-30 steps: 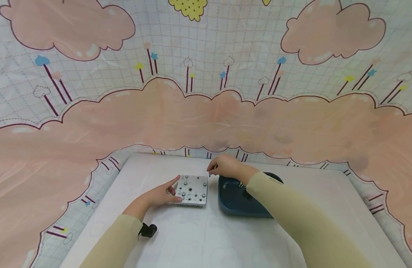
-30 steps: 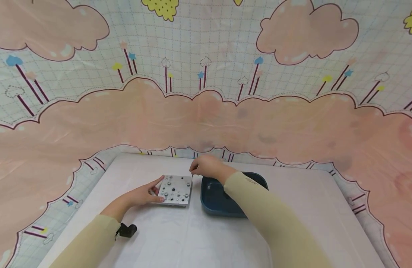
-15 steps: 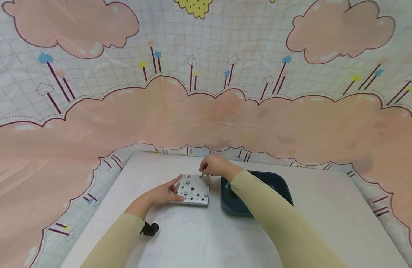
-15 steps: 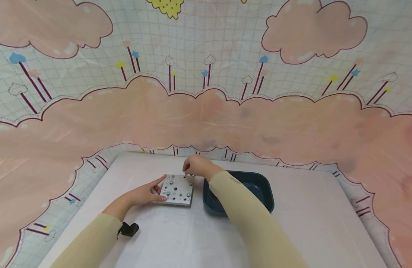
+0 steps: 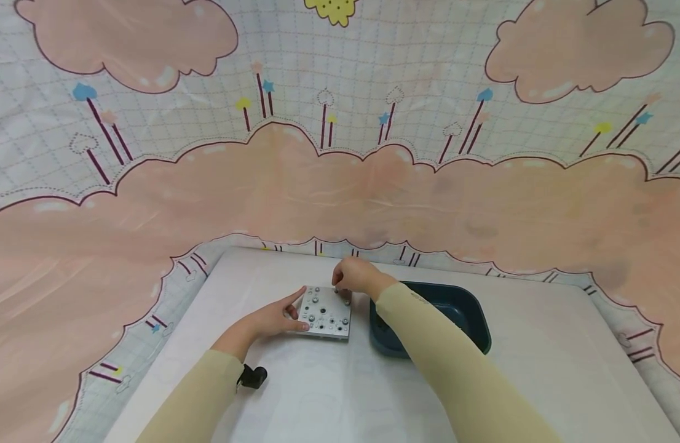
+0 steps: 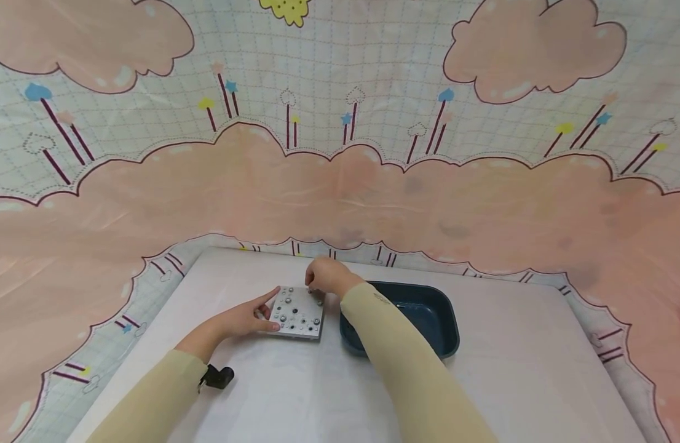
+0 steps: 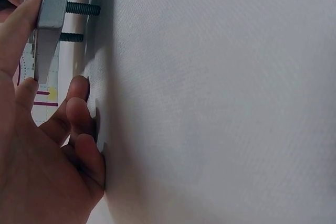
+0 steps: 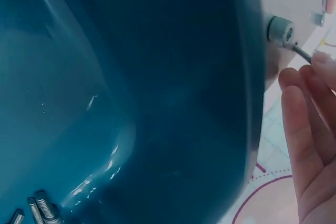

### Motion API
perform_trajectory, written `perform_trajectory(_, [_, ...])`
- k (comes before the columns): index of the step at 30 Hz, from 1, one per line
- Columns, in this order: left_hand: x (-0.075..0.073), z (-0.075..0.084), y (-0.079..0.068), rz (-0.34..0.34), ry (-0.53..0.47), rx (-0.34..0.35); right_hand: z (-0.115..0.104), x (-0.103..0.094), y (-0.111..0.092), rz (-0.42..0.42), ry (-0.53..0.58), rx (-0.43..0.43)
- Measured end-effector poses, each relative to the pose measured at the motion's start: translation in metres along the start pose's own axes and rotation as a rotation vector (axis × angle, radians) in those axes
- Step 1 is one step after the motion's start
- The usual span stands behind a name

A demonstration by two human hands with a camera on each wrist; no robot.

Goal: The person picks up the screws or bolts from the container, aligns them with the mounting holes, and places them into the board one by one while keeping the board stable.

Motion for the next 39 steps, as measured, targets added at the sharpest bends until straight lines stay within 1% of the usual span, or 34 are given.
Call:
perform_trajectory(4, [0.001, 0.005, 0.001, -0.009, 0.005, 0.015, 0.003, 0.002, 0.001, -0.002, -0.051, -0.013])
perform_trajectory(9, [0.002, 0.010, 0.003, -0.016, 0.005, 0.027, 0.007, 0.003, 0.001, -0.002, -0.103, -0.007])
perform_trajectory(14, [0.004, 0.014, 0.007, -0.018, 0.012, 0.033, 0.010, 0.001, 0.000, 0.001, -0.128, -0.010])
perform_trajectory(17, [0.005, 0.015, 0.008, -0.019, 0.017, 0.035, 0.012, -0.002, -0.001, 0.002, -0.114, -0.007])
perform_trajectory(20, [0.005, 0.016, 0.009, -0.017, 0.020, 0.024, 0.015, -0.006, -0.003, 0.009, -0.092, -0.027])
perform_trajectory(24, [0.005, 0.017, 0.010, -0.013, 0.018, 0.008, 0.020, -0.014, -0.008, 0.027, -0.043, -0.068])
perform_trajectory(26, [0.005, 0.016, 0.011, -0.013, 0.017, 0.003, 0.024, -0.018, -0.010, 0.037, -0.012, -0.074])
perform_trajectory(32, [0.004, 0.012, 0.009, -0.012, 0.011, 0.009, 0.035, -0.030, -0.023, 0.055, 0.052, -0.079])
perform_trajectory(35, [0.003, 0.011, 0.006, -0.010, 0.011, 0.016, 0.042, -0.035, -0.031, 0.054, 0.040, -0.084])
perform_trajectory(39, [0.002, 0.007, 0.002, -0.005, 0.006, 0.017, 0.053, -0.038, -0.043, 0.062, -0.006, -0.115])
Point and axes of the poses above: each hand's wrist, its own y-axis towards the middle knuckle, its own x-axis out of the palm, z = x × y, the point moved 1 cm from there along y, towards the middle knuckle, and after that the axes turned 11 degrees about x, right-handed, at the moved point
